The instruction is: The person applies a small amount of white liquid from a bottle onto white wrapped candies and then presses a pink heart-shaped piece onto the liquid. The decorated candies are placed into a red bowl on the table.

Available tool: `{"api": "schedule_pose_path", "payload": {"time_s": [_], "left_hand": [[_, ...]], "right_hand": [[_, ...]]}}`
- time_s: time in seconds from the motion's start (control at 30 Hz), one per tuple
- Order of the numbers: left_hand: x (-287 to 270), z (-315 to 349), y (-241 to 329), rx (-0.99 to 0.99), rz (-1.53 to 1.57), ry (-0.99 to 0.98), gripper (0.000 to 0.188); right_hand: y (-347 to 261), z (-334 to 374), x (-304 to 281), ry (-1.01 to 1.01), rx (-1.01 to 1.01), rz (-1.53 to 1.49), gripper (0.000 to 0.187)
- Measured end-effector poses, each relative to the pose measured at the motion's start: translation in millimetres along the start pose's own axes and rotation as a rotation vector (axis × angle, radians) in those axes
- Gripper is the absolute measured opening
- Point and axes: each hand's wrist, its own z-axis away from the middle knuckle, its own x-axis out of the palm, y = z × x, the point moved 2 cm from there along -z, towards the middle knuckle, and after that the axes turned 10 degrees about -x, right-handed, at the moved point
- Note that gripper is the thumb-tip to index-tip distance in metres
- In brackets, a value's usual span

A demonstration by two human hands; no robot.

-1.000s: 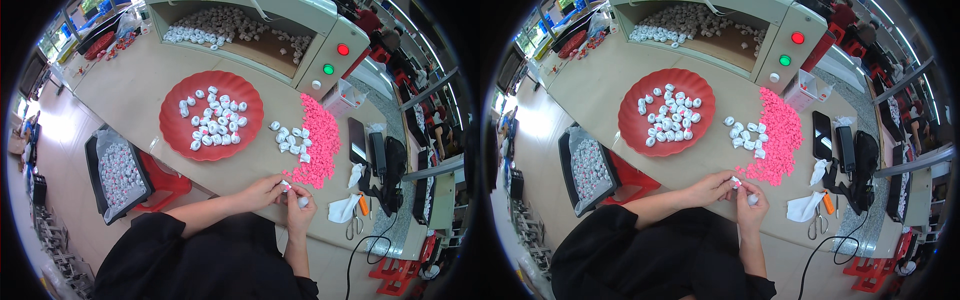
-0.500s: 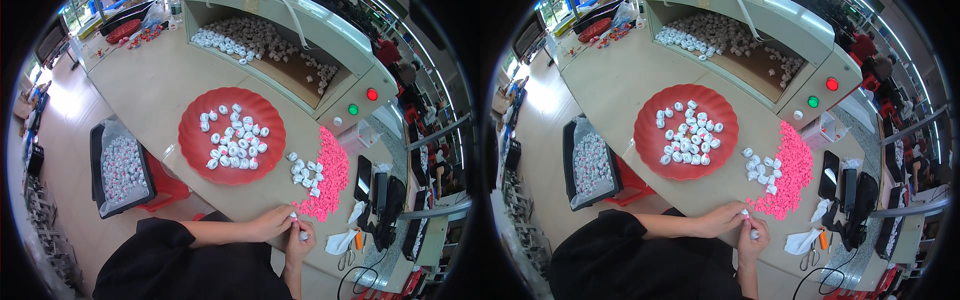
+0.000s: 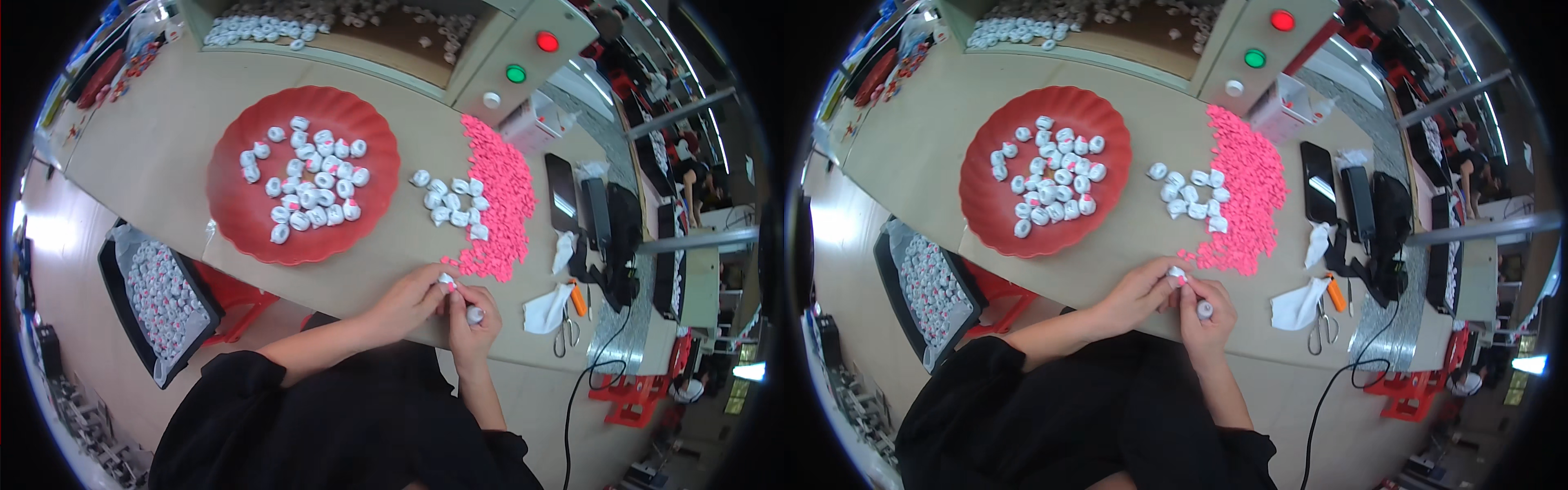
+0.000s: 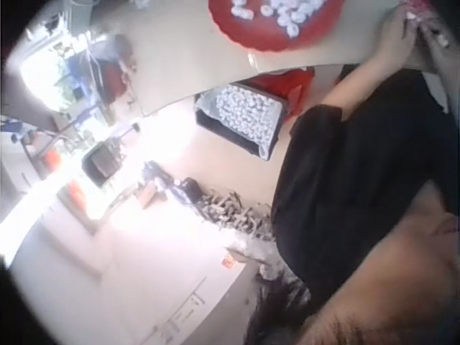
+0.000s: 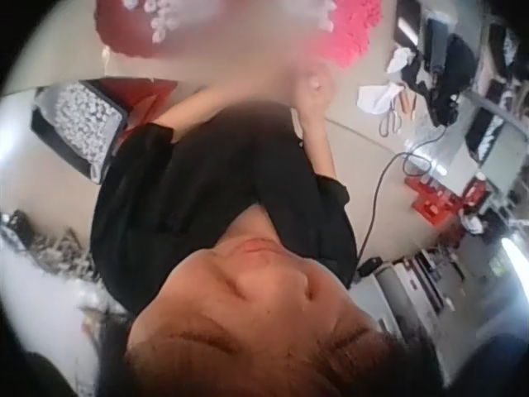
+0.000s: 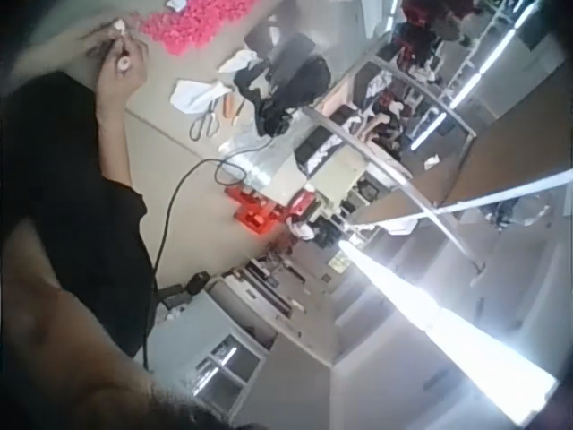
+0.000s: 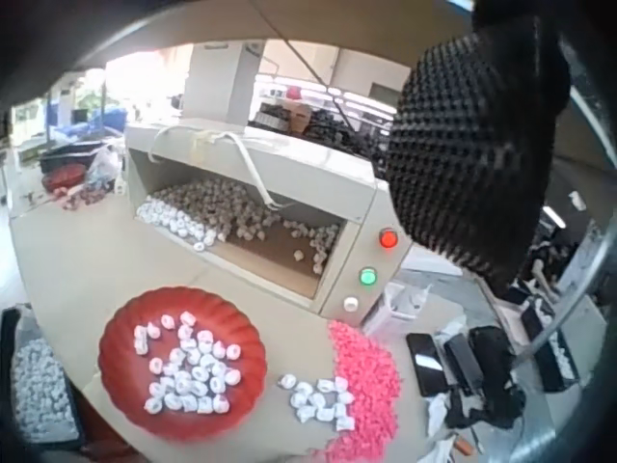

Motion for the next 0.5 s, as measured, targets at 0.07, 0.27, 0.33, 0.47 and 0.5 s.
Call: {"api": "schedule_pose_path", "payload": {"time_s": [0.07,0.27,0.33,0.47,0.5], "left_hand": [[1.0,0.0,1.8,-0.052,0.063,-0.028,0.024],[6.1,0.3,-1.0,-0.053,0.023,-0.013,0.025],[6.6,0.5,-3.1,-0.045,-0.006,0.006,0.025],[7.3,3.4,0.8,-0.123,-0.018,-0.013,0.025],[7.0,4.0,0.4,-0.13,-0.01,-0.012,0.025]], "right_hand": [[2.7,-1.6,1.7,0.001,0.046,-0.078,0.017],[2.5,3.6,-1.5,0.021,0.014,-0.041,0.017],[0.7,4.6,-0.2,0.026,-0.046,0.003,0.017],[-1.5,4.9,-0.4,0.026,-0.149,0.073,0.019],[-1.7,5.5,-0.1,0.016,-0.149,0.079,0.019]]}}
